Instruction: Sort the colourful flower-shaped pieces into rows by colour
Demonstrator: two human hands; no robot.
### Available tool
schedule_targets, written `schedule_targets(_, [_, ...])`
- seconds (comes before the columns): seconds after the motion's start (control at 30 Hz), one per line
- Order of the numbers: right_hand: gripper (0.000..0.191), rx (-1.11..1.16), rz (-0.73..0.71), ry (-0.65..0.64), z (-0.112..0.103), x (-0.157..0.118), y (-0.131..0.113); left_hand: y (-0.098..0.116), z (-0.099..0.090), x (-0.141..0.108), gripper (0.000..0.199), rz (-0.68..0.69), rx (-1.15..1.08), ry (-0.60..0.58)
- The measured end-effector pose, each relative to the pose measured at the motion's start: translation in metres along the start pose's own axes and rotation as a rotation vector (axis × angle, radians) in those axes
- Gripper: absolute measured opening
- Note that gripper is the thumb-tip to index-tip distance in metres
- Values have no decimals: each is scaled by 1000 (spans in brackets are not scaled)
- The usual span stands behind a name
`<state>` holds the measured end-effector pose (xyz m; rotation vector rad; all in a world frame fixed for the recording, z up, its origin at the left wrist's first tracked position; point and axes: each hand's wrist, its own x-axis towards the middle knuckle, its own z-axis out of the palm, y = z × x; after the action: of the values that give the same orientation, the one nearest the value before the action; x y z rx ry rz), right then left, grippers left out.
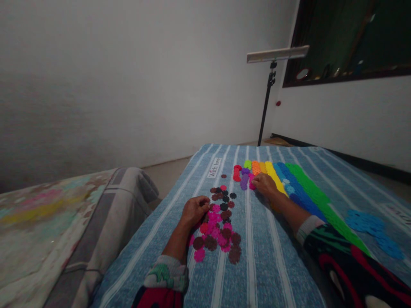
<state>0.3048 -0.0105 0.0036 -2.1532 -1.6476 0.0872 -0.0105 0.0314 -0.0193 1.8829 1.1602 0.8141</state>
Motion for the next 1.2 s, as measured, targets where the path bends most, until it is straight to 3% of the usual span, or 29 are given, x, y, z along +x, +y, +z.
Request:
schedule_targets(0.3, [26,-153,-109,-6,1,-15,-20,-4,1,2,28,-22,-20,-13])
schedule_targets(0.77, [25,-11,-536,-115,26,-66,-115,-5,3,2,24,3,-23,3])
schedule_targets(0.93, [31,-5,-512,-120,38,-70,-132,-8,4,3,26,6,-39,-2])
schedule_targets(1.2, [27,28,-478,-114,37,-72,-131,-5,4,3,24,15,-19,4])
